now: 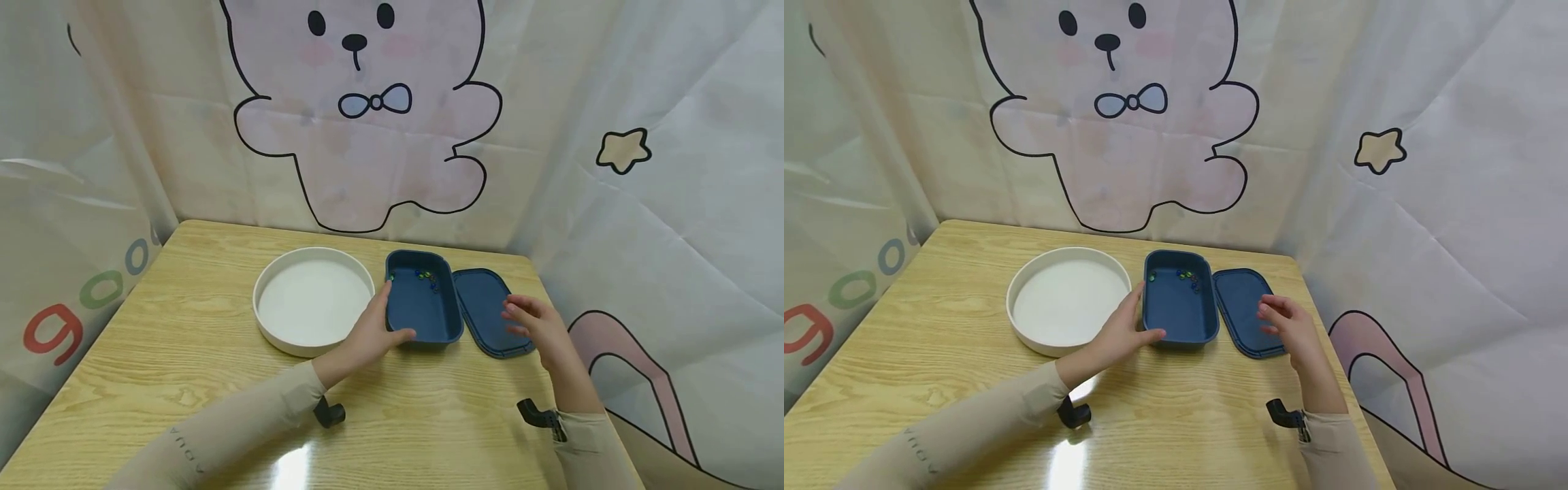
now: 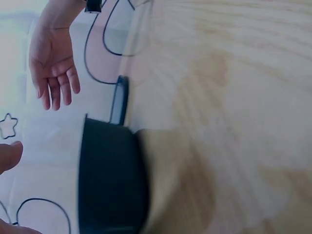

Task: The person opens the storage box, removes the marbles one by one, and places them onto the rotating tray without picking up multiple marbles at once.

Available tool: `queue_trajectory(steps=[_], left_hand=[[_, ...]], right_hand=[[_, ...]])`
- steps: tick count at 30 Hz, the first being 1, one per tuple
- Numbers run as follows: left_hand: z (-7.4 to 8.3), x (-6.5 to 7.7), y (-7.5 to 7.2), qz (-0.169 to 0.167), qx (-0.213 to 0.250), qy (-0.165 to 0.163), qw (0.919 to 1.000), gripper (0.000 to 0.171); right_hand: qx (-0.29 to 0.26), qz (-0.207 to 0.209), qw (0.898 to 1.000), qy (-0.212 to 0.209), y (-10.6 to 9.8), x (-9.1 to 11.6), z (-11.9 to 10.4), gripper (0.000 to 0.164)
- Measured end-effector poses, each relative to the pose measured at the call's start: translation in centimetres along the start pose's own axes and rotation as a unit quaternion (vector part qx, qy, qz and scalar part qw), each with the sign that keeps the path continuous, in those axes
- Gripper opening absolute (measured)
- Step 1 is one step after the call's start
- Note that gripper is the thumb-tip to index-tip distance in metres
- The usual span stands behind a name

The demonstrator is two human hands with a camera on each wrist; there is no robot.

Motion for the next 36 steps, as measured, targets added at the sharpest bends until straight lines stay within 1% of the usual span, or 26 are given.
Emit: queue_trajectory(steps=[4,7,9,15,18,21,24,27,31,36], left_hand=[[0.8,0.2,-1.8,0.012,-0.002,0.017,0.9998,0.111],[1.0,0.4,-3.3,0.02,-0.004,0.025,0.9995,0.108],[1.0,0.6,-4.4,0.023,-0.008,0.03,0.9993,0.107],[0.5,1.6,-7.8,0.037,-0.037,0.046,0.9976,0.108],[0.1,2.3,-9.4,0.046,-0.051,0.054,0.9962,0.108],[-0.3,3.1,-11.0,0.053,-0.066,0.059,0.9947,0.107],[-0.8,4.0,-12.4,0.06,-0.077,0.06,0.9934,0.108],[-1.6,4.8,-13.8,0.071,-0.081,0.056,0.9926,0.109],[-2.8,5.8,-15.2,0.078,-0.076,0.046,0.993,0.11],[-4.4,6.7,-16.7,0.078,-0.081,0.027,0.9933,0.112]], right_hand=[[0.011,-0.008,1.0,-0.027,0.8,-1.3,-2.2,0.061],[0.01,-0.015,0.999,-0.038,1.5,-2.3,-3.7,0.059],[0.007,-0.021,0.999,-0.042,1.9,-3.0,-4.6,0.057],[-0.003,-0.027,0.997,-0.076,3.4,-5.1,-6.5,0.052],[0.014,-0.028,0.995,-0.097,4.3,-6.1,-7.3,0.049],[0.044,-0.027,0.991,-0.123,5.3,-7.2,-7.9,0.045],[0.076,-0.028,0.985,-0.152,6.3,-8.3,-8.1,0.041],[0.103,-0.04,0.978,-0.175,7.3,-9.4,-8.2,0.04],[0.128,-0.06,0.971,-0.194,8.5,-10.9,-8.1,0.04],[0.144,-0.068,0.963,-0.219,9.7,-12.5,-7.8,0.037]])
Point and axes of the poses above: each hand's wrist, its own x-axis away from the middle knuckle, its own y-axis out of the palm, z = x × y, the point moved 2 cm from there along -x, towards the middle knuckle, and after that the axes turned 3 degrees about -y, right-handed, at the moved point
